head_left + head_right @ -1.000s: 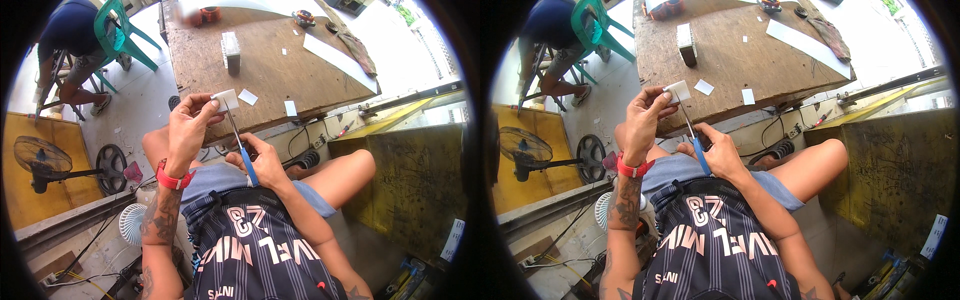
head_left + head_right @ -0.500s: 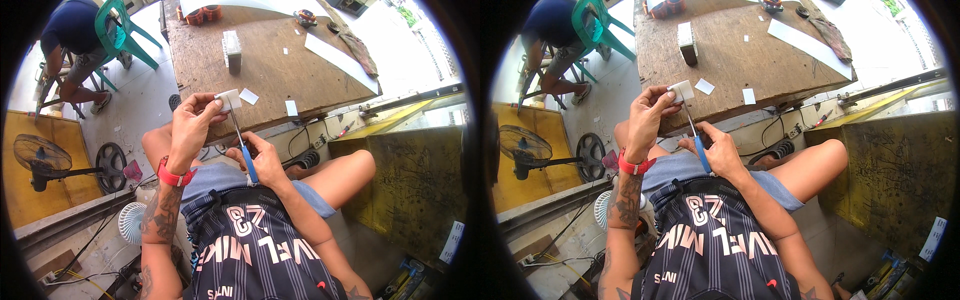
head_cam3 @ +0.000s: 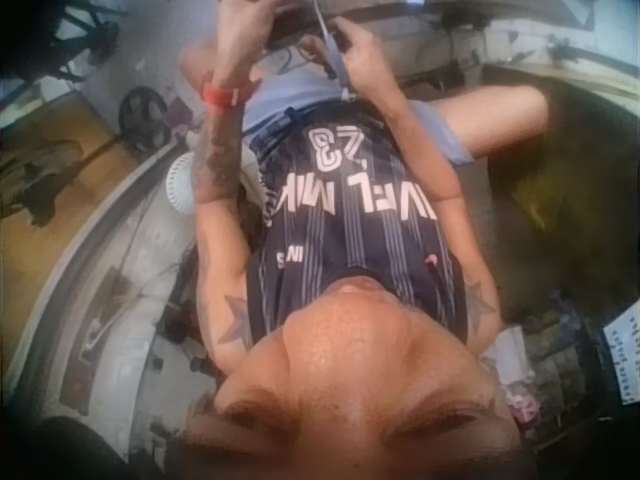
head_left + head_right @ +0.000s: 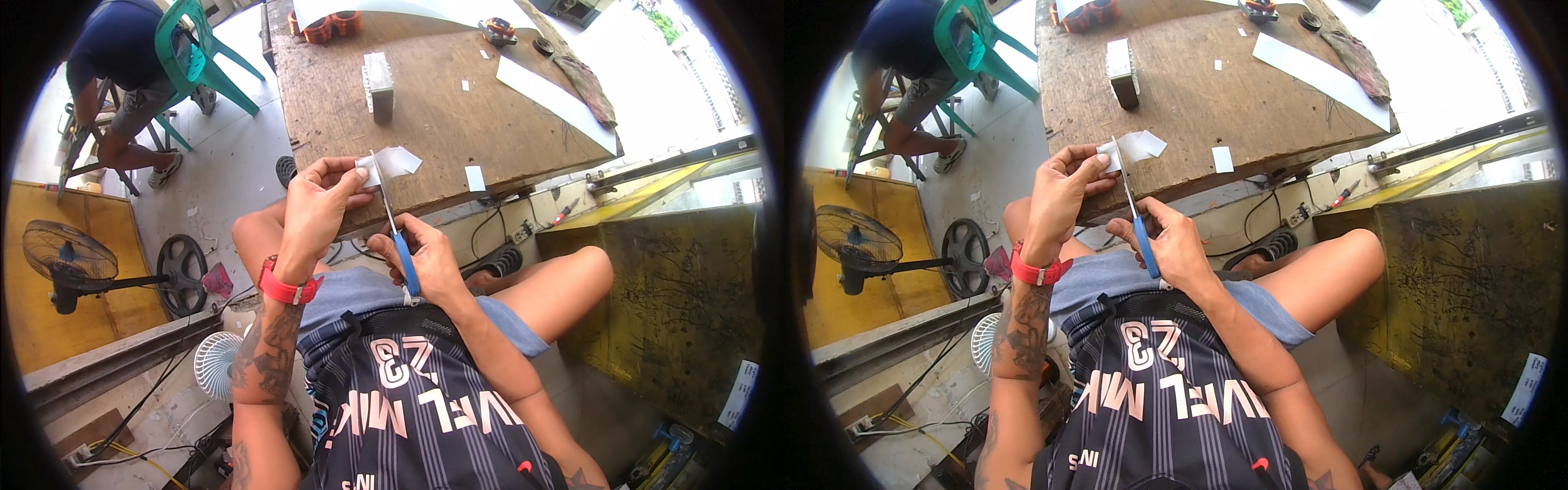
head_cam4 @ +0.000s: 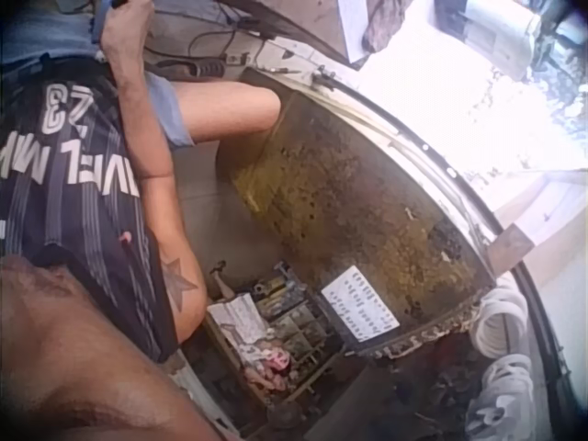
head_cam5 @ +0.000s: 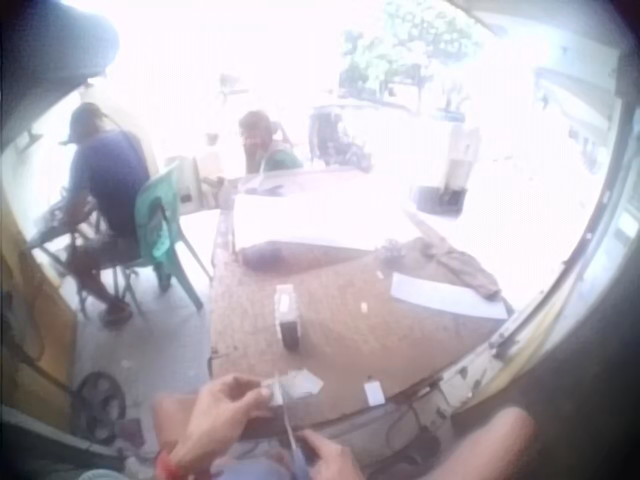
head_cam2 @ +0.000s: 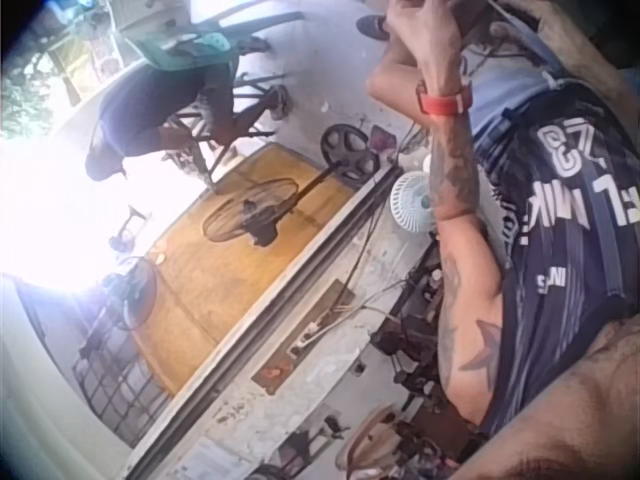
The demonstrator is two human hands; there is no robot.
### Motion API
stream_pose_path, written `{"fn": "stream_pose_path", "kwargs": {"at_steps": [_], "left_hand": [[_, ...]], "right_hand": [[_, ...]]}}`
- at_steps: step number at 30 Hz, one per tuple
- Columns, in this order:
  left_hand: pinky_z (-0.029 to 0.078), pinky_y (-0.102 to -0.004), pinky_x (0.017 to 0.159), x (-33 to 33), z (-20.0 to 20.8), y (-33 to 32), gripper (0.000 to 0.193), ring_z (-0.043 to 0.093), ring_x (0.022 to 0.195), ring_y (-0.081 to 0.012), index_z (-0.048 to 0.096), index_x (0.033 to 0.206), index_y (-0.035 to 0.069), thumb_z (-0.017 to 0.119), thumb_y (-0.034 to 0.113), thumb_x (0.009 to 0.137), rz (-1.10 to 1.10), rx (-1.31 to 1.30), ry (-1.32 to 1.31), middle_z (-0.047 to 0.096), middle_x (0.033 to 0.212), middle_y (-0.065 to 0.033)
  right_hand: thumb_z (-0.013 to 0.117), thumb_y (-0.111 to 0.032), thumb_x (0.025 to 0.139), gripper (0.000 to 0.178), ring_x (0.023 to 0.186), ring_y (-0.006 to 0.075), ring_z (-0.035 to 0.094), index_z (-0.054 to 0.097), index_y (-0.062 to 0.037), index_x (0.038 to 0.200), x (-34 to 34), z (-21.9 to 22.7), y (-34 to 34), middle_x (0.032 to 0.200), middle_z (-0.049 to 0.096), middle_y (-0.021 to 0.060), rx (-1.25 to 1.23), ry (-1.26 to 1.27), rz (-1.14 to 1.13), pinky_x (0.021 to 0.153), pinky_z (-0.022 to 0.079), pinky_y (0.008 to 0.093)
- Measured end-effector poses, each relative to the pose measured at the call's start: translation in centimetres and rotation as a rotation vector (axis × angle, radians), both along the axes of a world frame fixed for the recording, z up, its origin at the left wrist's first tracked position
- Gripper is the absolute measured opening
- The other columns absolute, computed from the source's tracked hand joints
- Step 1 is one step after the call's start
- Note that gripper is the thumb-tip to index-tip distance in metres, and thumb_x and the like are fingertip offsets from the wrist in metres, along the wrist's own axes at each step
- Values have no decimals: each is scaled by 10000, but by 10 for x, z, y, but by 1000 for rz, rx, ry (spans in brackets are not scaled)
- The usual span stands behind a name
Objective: The person sits on the floor and works on a small square electronic component with copper windings, twisting wires and handling the part. The person then cuts small rectangular pieces from a white sheet using scissors and places them on the table.
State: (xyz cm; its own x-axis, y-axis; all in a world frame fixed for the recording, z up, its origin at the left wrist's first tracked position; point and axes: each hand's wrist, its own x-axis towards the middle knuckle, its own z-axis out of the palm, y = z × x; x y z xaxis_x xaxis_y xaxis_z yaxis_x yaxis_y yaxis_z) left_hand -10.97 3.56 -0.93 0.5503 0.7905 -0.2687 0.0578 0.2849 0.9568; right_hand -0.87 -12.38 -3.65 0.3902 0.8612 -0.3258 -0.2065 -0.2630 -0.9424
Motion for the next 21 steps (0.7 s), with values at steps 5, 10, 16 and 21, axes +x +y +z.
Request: {"fn": "stream_pose_path", "kwargs": {"at_steps": [5,10,16,21], "left_hand": [[653,-281,818,-2,6,-1,311,753,950,-187,653,1232,-102,732,98,1008,69,30,-47,742,1099,-168],[613,-294,775,15,49,4,300,749,924,-168,693,1225,-25,756,110,965,59,574,54,761,977,-114],[615,-404,830,142,75,33,311,789,851,-309,727,1136,-11,742,177,889,-196,1394,159,778,954,-217],[648,-454,759,215,73,38,273,788,828,-384,718,1149,-62,563,50,954,-300,1457,378,764,920,-273]], "right_hand": [[880,-313,919,373,605,57,568,709,-10,1053,2,8,-5,693,645,-3,-23,50,28,538,443,260],[875,-211,921,462,851,121,680,640,-30,1276,62,38,-32,999,699,59,124,-466,-41,744,544,264],[708,-263,985,532,1169,364,653,554,-79,1460,192,64,-27,1289,657,209,-258,-1163,-64,1017,522,475],[668,-183,1008,339,1158,398,663,653,-54,1320,225,58,-3,1175,689,234,-255,-1422,-31,1012,529,467]]}}
